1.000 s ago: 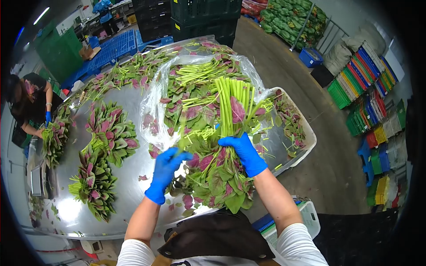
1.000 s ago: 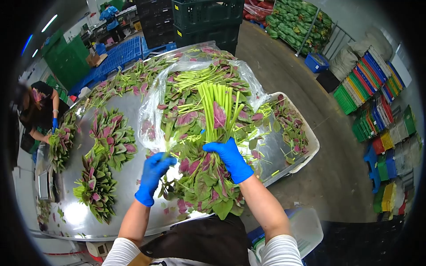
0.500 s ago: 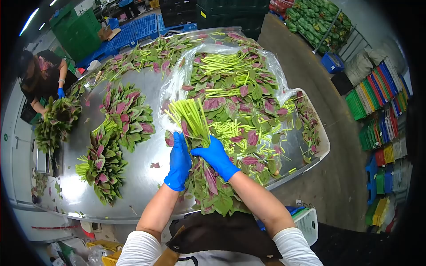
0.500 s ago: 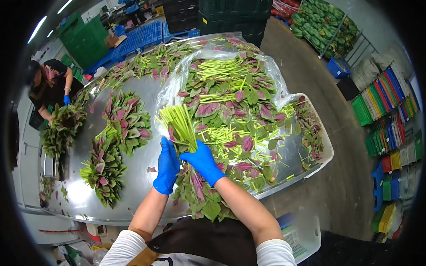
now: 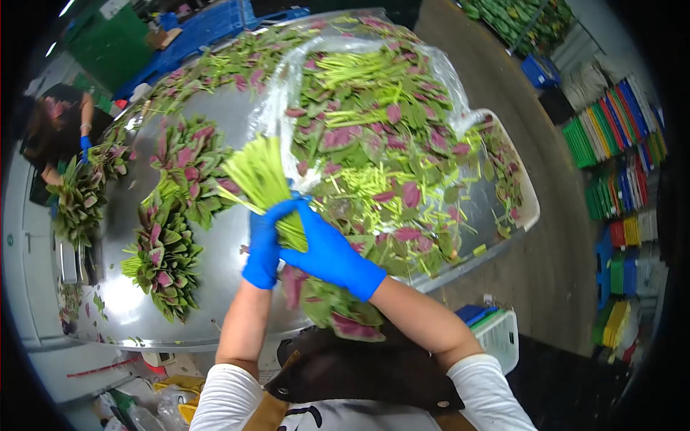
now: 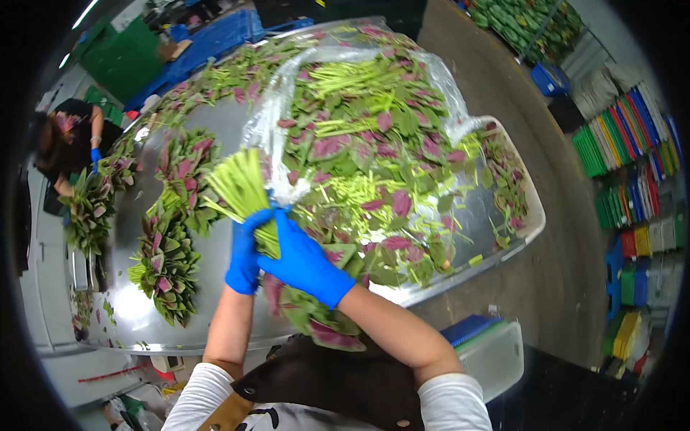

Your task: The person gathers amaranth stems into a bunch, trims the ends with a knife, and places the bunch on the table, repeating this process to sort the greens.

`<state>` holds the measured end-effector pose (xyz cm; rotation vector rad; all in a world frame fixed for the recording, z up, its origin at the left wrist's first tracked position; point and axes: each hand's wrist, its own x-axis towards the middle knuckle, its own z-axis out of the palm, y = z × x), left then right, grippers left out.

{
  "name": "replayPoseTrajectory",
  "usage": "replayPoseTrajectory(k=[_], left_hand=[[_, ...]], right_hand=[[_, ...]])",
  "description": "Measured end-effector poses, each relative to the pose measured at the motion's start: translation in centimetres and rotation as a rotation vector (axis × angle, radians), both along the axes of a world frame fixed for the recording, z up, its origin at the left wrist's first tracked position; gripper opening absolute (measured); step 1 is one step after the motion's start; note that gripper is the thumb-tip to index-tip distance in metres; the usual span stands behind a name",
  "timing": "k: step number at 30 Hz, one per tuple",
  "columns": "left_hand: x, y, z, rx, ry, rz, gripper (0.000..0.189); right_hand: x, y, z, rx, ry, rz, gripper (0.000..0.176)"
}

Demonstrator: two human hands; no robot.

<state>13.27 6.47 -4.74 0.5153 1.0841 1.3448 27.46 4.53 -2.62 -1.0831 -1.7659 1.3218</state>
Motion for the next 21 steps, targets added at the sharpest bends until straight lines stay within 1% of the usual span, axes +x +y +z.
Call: replayPoseTrajectory(k=[1,2,3,4,5,6,7,9,10,11,12,14,15,16,18,19,21], left_hand=[[-0.3,-0.4,0.9,0.011,-0.05,0.036,0.047],[-0.6,-0.7,2.7,0.024,-0.101,0.074,0.05],[-1.2,-0.8,4.5,0.058,-0.128,0.022,0.053],[-2.1,-0.6,5.6,0.097,-0.155,-0.02,0.057],[-3.5,-0.1,5.8,0.149,-0.207,-0.085,0.058],[-4.9,0.3,5.8,0.202,-0.254,-0.145,0.059],[-6.2,0.6,5.7,0.216,-0.225,-0.174,0.06],[-6.3,0.5,6.4,0.185,-0.098,-0.292,0.062],[-6.1,0.3,6.7,0.168,-0.037,-0.352,0.063],[-5.5,0.1,6.7,0.115,-0.037,-0.42,0.059],[-4.5,-0.3,6.4,0.013,0.004,-0.46,0.059],[-2.6,-0.7,5.0,-0.053,0.072,-0.534,0.058],[-2.0,-0.9,4.6,-0.076,0.087,-0.579,0.061],[-1.4,-1.0,4.3,-0.096,0.098,-0.618,0.064],[-0.1,-1.1,3.9,-0.124,0.073,-0.591,0.063],[0.6,-1.0,3.9,-0.13,0.082,-0.596,0.063],[1.2,-0.4,3.5,-0.131,0.093,-0.641,0.06]], right_hand=[[0.9,-0.2,0.9,0.037,0.072,0.017,0.067],[1.9,-0.2,1.6,0.08,0.141,0.033,0.061],[3.4,0.1,2.1,0.115,0.202,0.014,0.044],[5.5,0.2,1.9,0.044,0.12,-0.068,0.037],[7.9,0.3,1.5,-0.022,0.042,-0.141,0.031],[10.6,0.5,-0.8,0.107,-0.169,-0.236,0.028],[13.4,0.7,-4.0,0.238,-0.376,-0.328,0.025],[18.7,0.4,-7.9,0.347,-0.693,-0.317,0.022],[19.8,0.5,-8.6,0.4,-0.691,-0.338,0.02],[20.8,0.8,-9.2,0.453,-0.69,-0.359,0.018],[21.6,0.8,-9.5,0.502,-0.689,-0.385,0.016],[22.5,0.8,-9.7,0.417,-0.763,-0.406,0.017],[23.3,0.6,-9.6,0.376,-0.806,-0.411,0.017],[24.4,0.4,-9.1,0.256,-0.874,-0.395,0.019],[26.3,-0.2,-8.5,0.017,-0.991,-0.356,0.022],[26.6,-0.6,-9.3,0.048,-0.998,-0.299,0.026],[26.2,-1.2,-10.4,0.149,-0.972,-0.292,0.027]])
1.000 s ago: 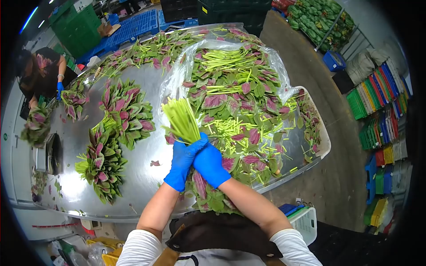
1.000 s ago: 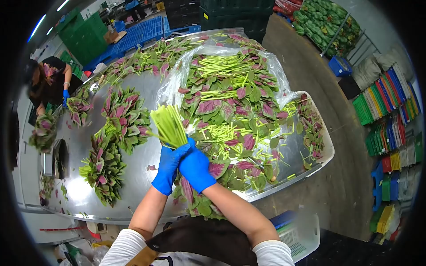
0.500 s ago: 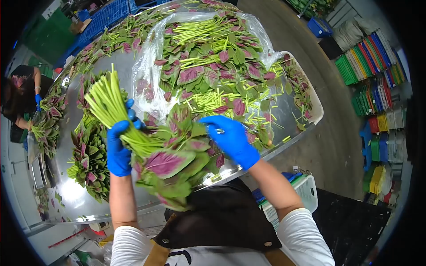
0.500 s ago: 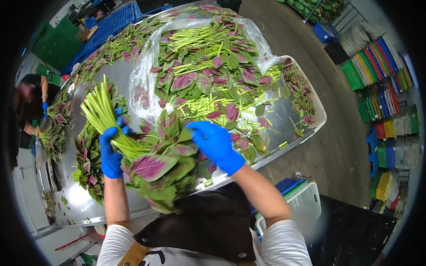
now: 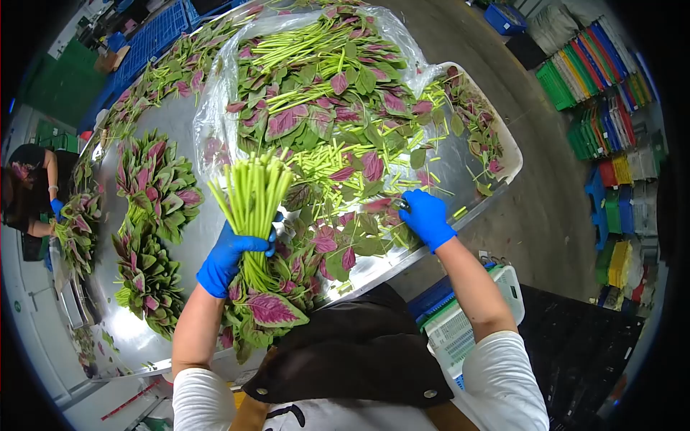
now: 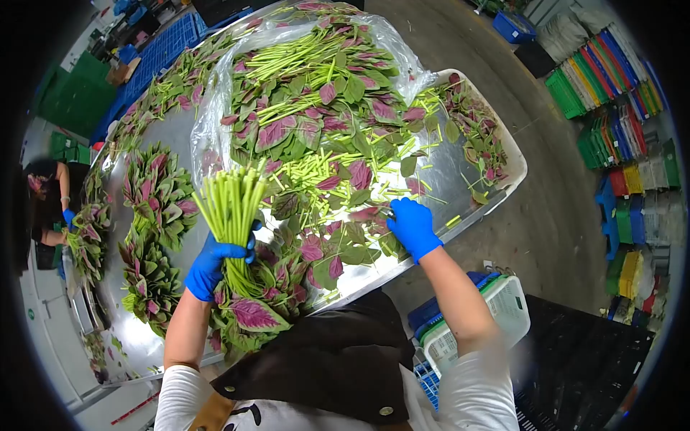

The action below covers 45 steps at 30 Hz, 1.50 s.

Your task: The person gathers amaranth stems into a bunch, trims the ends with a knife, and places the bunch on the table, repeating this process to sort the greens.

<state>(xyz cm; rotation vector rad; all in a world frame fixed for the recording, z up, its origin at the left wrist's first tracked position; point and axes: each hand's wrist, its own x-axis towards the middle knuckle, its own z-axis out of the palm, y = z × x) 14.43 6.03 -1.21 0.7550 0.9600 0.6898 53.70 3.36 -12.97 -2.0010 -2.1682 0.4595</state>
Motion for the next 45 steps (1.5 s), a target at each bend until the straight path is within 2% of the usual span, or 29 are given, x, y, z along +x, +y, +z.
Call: replayPoseTrajectory(k=[1,3,7,10,13,15,16,18,19,20,23,24,31,34,37,40,43,44,45], left_hand=[[0.1,0.2,0.0,0.012,0.026,-0.027,0.058],[0.4,0.6,0.4,0.038,0.088,-0.067,0.055],[-0.1,0.3,0.3,0.021,0.042,0.004,0.055],[-0.2,0.4,0.2,0.013,0.024,-0.02,0.054],[0.4,0.1,0.2,0.004,0.033,-0.057,0.054],[1.1,-0.1,0.2,0.004,0.054,-0.072,0.055],[1.2,0.0,0.6,-0.018,0.05,-0.139,0.057],[1.4,-0.4,-1.5,-0.023,0.042,-0.045,0.059],[1.6,-0.5,-1.8,-0.026,0.039,0.004,0.06],[1.0,-0.5,-1.2,0.07,0.12,-0.089,0.062],[0.2,-0.2,-4.0,0.123,0.163,-0.219,0.062],[1.6,-0.5,-0.1,0.015,0.153,-0.104,0.06],[2.0,-1.3,-0.3,-0.011,0.264,-0.185,0.051],[2.6,-1.8,-0.7,0.069,0.278,-0.148,0.049],[3.3,-1.6,-0.4,0.068,0.269,-0.162,0.049],[3.9,-1.8,-0.2,0.005,0.241,-0.193,0.049],[4.6,-1.8,-0.3,0.026,0.242,-0.198,0.044],[4.3,-2.1,-0.6,-0.01,0.233,-0.158,0.042],[4.1,-2.2,-0.7,-0.036,0.222,-0.114,0.04]], right_hand=[[-0.5,-0.1,-0.3,0.042,0.011,0.033,0.028],[-0.7,-0.2,1.0,-0.028,0.158,-0.095,0.029],[0.4,-0.5,4.8,-0.126,0.3,-0.224,0.03],[-1.1,-1.0,7.0,-0.013,0.356,-0.111,0.031],[-6.2,-0.2,12.7,0.123,0.682,0.055,0.033],[-9.2,0.2,12.7,0.263,0.734,0.217,0.033],[-10.6,0.1,13.3,0.22,0.726,0.245,0.032],[-12.6,-0.4,14.8,0.13,0.707,0.299,0.032],[-13.1,-0.6,14.0,0.161,0.682,0.301,0.031],[-13.5,-0.7,12.5,0.192,0.657,0.305,0.03],[-14.7,-0.7,11.2,0.192,0.566,0.349,0.027],[-15.1,-0.7,11.1,0.168,0.54,0.367,0.027],[-15.4,-0.5,9.8,0.147,0.463,0.39,0.026],[-15.0,-0.4,8.4,0.127,0.438,0.382,0.026],[-14.3,-0.5,8.3,-0.053,0.406,0.364,0.025],[-14.1,-0.5,8.8,0.045,0.397,0.383,0.023],[-12.4,-0.8,7.7,-0.161,0.524,0.298,0.025],[-10.8,-1.7,6.0,-0.076,0.477,0.292,0.029],[-8.5,-3.0,3.4,-0.113,0.415,0.174,0.03]])
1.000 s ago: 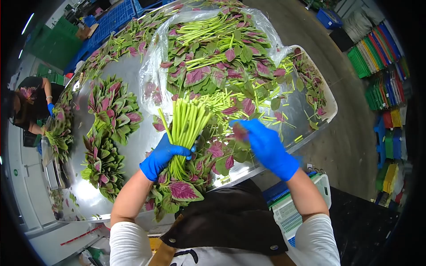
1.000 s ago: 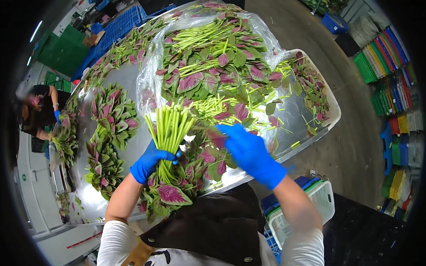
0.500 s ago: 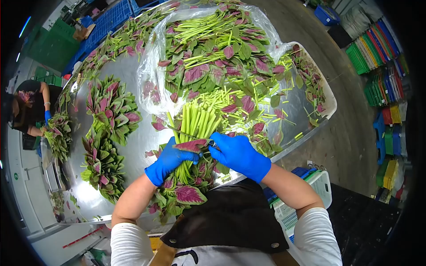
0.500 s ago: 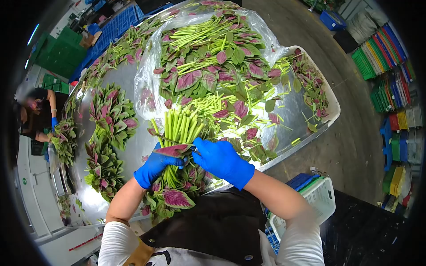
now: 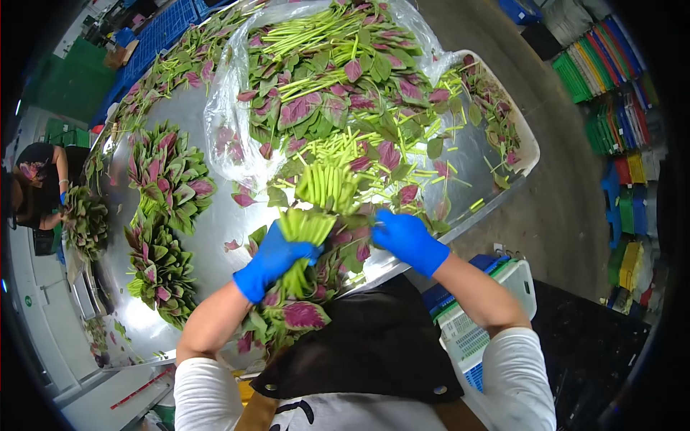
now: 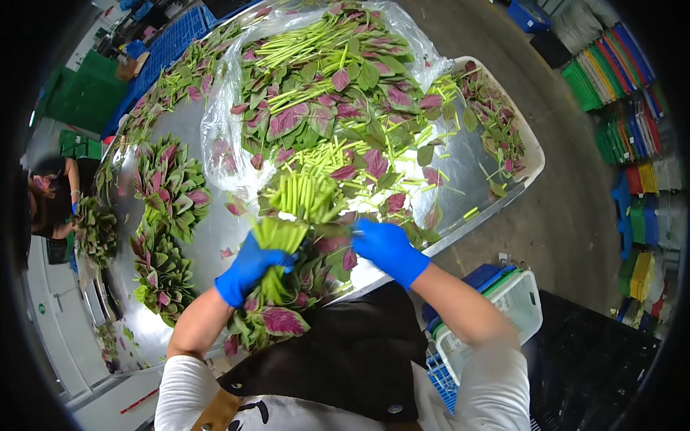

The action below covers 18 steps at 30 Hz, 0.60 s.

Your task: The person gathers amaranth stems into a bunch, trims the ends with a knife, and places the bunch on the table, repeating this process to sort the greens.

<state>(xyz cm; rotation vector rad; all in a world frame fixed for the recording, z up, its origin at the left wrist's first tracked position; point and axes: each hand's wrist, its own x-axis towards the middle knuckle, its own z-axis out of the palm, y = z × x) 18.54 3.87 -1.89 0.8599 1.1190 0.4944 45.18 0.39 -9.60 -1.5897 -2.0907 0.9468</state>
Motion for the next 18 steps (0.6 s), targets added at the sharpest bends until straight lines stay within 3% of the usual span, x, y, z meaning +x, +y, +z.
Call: replayPoseTrajectory(k=[2,7,10,14,18], left_hand=[[-1.1,0.0,1.2,0.064,0.001,0.11,0.048],[-2.0,0.6,2.7,0.116,0.02,0.027,0.051],[-0.9,0.1,4.5,0.24,-0.024,0.197,0.046],[-0.7,1.9,5.7,0.403,0.476,-0.206,0.041],[0.4,3.3,3.3,1.137,0.836,-0.533,0.034]], right_hand=[[4.1,-1.3,-2.7,-0.195,-0.18,-0.134,0.031],[4.4,0.0,0.2,-0.089,-0.238,-0.148,0.026],[3.6,1.9,3.2,0.035,-0.128,-0.158,0.023],[-1.2,2.5,12.2,0.307,0.133,0.025,0.019],[-4.1,2.6,12.8,0.364,0.036,0.097,0.019]])
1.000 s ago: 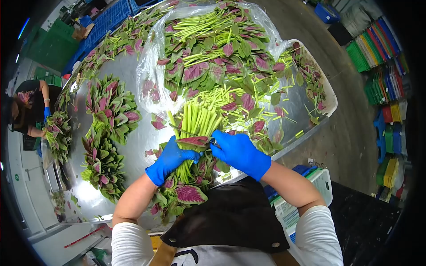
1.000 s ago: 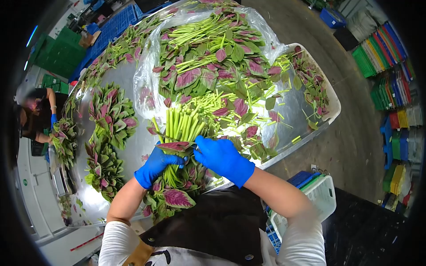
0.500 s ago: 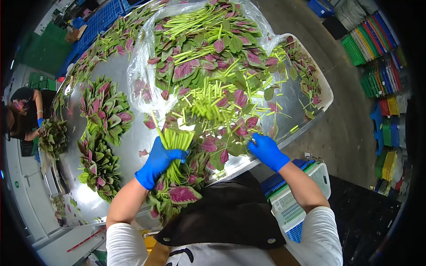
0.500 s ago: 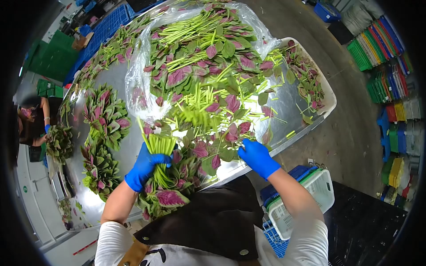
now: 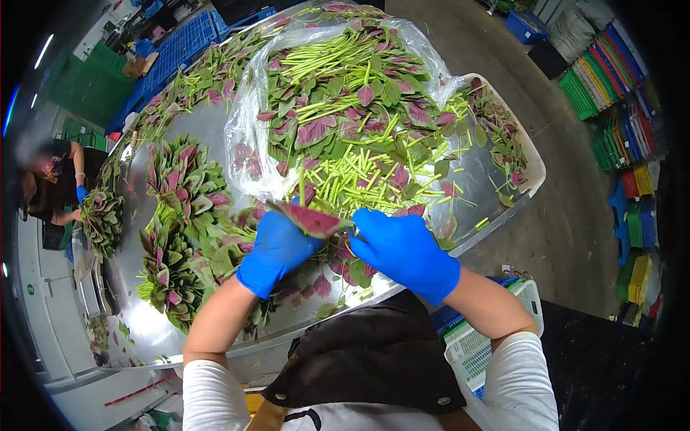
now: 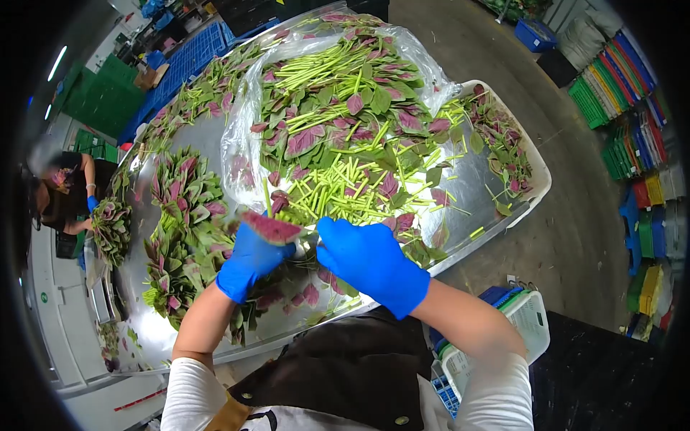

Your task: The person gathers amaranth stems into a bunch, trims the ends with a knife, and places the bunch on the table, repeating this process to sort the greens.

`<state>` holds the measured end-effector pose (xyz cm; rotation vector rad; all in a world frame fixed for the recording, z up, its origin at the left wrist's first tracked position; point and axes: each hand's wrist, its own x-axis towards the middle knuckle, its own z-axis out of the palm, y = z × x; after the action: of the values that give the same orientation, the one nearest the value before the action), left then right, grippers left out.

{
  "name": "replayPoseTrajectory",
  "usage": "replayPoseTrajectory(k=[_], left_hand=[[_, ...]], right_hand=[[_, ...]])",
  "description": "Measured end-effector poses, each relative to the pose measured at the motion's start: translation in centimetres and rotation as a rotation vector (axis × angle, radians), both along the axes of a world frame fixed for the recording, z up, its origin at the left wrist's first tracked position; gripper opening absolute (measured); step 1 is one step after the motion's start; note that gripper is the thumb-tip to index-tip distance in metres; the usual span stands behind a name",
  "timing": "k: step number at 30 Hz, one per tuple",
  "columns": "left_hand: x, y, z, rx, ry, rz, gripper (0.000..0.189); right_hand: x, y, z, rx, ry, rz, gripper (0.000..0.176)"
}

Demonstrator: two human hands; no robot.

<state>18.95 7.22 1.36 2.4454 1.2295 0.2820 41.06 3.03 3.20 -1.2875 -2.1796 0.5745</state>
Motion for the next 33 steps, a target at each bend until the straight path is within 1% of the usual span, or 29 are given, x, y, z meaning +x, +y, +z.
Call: replayPoseTrajectory(k=[1,2,3,4,5,6,7,8,10,12,13,14,16,17,18,19,21,24,26,27,30,31,32,33], left_hand=[[-0.2,-0.3,-0.4,-0.098,-0.109,0.2,0.039],[-0.3,-0.4,-0.3,-0.112,-0.073,0.295,0.04],[-0.5,-0.2,0.1,-0.126,-0.032,0.39,0.041],[-0.8,-0.1,0.4,-0.134,0.001,0.493,0.042],[-2.6,0.1,-0.4,-0.142,-0.096,0.539,0.05],[-4.8,0.6,-1.7,-0.176,-0.291,0.534,0.053],[-5.8,0.5,0.2,-0.314,-0.488,0.57,0.052],[-7.3,0.4,0.2,-0.303,-0.736,0.612,0.046],[-7.2,-0.5,5.3,-0.516,-0.998,0.637,0.049],[-10.1,-0.3,5.0,-0.711,-1.303,0.349,0.052],[-9.9,-0.1,5.1,-0.664,-1.402,0.185,0.05],[-9.6,0.2,5.0,-0.713,-1.44,0.047,0.048],[-8.7,0.7,4.6,-0.808,-1.503,-0.237,0.047],[-7.5,0.9,4.6,-0.836,-1.472,-0.325,0.044],[-6.2,0.3,4.5,-0.923,-1.498,-0.318,0.046],[-5.2,-0.2,4.1,-0.967,-1.503,-0.335,0.047],[-3.6,-0.7,3.1,-1.038,-1.53,-0.403,0.049],[-2.6,-1.3,2.7,-1.09,-1.608,-0.451,0.049],[-2.5,-1.6,2.0,-1.147,-1.69,-0.456,0.049],[-2.7,-1.0,1.5,-1.149,-1.704,-0.553,0.052],[-3.3,-0.4,1.4,-1.159,-1.825,-0.316,0.056],[-3.8,-0.6,1.7,-1.161,-1.825,-0.164,0.064],[-4.6,-0.4,2.6,-1.121,-1.62,-0.009,0.07],[-6.6,-0.6,0.2,-1.098,-1.598,0.134,0.072]], right_hand=[[-0.1,0.2,-1.1,-0.052,-0.012,-0.031,0.02],[-0.2,0.3,-2.1,-0.107,-0.023,-0.06,0.02],[1.0,0.3,-2.8,-0.133,-0.035,-0.012,0.022],[3.2,-0.2,-5.9,-0.151,-0.202,-0.003,0.019],[5.4,-0.7,-8.8,-0.162,-0.37,0.006,0.016],[6.7,-0.9,-9.4,-0.376,-0.405,-0.081,0.022],[7.5,-1.1,-9.8,-0.597,-0.436,-0.164,0.029],[8.0,-1.6,-10.0,-0.511,-0.398,-0.174,0.034],[8.7,-0.9,-9.0,-0.318,-0.316,-0.21,0.045],[7.8,1.3,-6.3,0.089,-0.378,-0.159,0.063],[6.6,2.3,-4.3,0.022,-0.155,-0.076,0.067],[4.9,3.1,-2.2,-0.048,0.068,0.008,0.071],[1.7,4.1,1.7,0.117,0.13,0.151,0.076],[0.0,4.2,2.8,0.089,0.227,0.238,0.078],[-1.6,4.2,3.4,0.06,0.323,0.323,0.08],[-2.9,4.0,2.8,0.046,0.31,0.39,0.081],[-4.9,3.0,-0.2,0.012,0.282,0.524,0.085],[-6.3,1.7,-2.9,-0.652,0.679,0.777,0.082],[-6.6,0.5,-4.1,-0.947,0.615,0.715,0.075],[-6.8,0.0,-4.3,-1.088,0.579,0.674,0.072],[-7.6,-0.9,-3.3,-1.084,0.805,0.592,0.064],[-7.9,-1.0,-2.8,-1.136,0.803,0.573,0.063],[-8.0,-1.1,-2.1,-1.196,0.832,0.527,0.063],[-8.1,-1.2,-1.4,-1.257,0.857,0.479,0.062]])
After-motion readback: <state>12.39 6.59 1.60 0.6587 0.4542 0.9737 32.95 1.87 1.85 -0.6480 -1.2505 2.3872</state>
